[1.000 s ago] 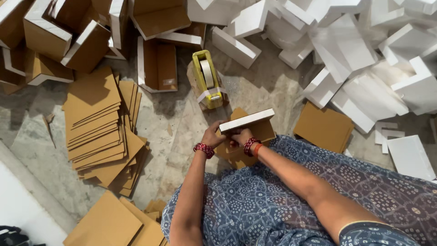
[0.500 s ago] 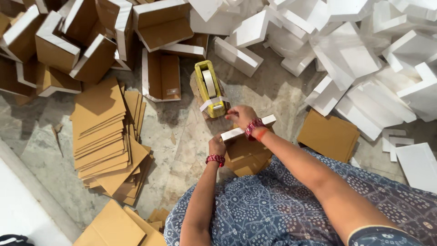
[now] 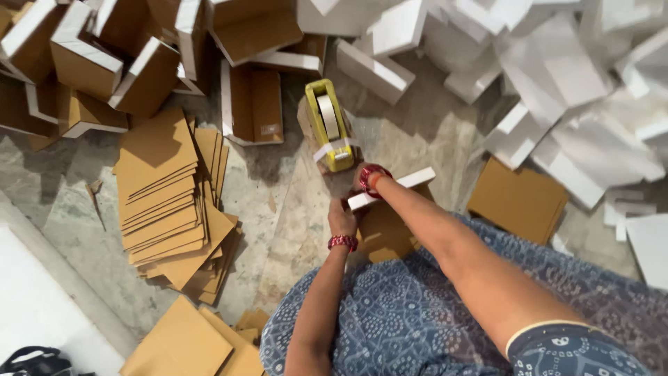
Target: The person sits on the floor and assembles small cardboard boxes by inserting white foam inserts into the cardboard frames. They use a handheld tape dispenser to secure the foam pieces to the cardboard, repeating this process for multiple units.
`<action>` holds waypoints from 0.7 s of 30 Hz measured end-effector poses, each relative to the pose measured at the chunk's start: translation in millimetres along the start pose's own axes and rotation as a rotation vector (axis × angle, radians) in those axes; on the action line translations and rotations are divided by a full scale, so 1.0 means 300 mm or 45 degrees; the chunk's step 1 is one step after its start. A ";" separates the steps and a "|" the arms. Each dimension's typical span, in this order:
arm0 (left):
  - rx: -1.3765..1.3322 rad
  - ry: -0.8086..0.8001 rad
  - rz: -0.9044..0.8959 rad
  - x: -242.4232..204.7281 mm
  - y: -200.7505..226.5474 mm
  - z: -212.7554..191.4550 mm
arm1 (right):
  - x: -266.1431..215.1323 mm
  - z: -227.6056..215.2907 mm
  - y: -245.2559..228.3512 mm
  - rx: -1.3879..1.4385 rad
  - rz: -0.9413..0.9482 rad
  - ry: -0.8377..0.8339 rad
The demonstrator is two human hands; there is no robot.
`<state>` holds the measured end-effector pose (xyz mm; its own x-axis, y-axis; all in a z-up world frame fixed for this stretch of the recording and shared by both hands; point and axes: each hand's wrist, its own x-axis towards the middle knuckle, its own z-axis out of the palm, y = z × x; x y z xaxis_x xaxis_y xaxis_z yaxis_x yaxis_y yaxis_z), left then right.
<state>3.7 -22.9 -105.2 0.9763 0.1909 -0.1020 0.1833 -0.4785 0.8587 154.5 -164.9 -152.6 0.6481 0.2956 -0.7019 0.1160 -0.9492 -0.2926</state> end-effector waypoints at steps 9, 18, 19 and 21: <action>0.034 -0.194 0.237 0.010 0.005 -0.017 | -0.040 0.010 -0.004 -0.049 0.254 0.044; 0.081 -0.142 0.255 0.016 -0.093 0.052 | -0.542 -0.067 -0.030 -0.253 -0.387 0.611; 0.097 -0.135 0.245 -0.005 -0.074 0.040 | -0.575 -0.058 -0.028 -0.321 -0.235 0.571; 0.017 -0.089 0.214 0.005 -0.015 0.001 | -0.593 -0.062 -0.050 -0.386 -0.204 0.590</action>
<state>4.4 -20.6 -109.2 0.9988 0.0477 0.0077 0.0177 -0.5103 0.8598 51.4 -205.3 -11.2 0.8587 0.4249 -0.2866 0.4062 -0.9052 -0.1250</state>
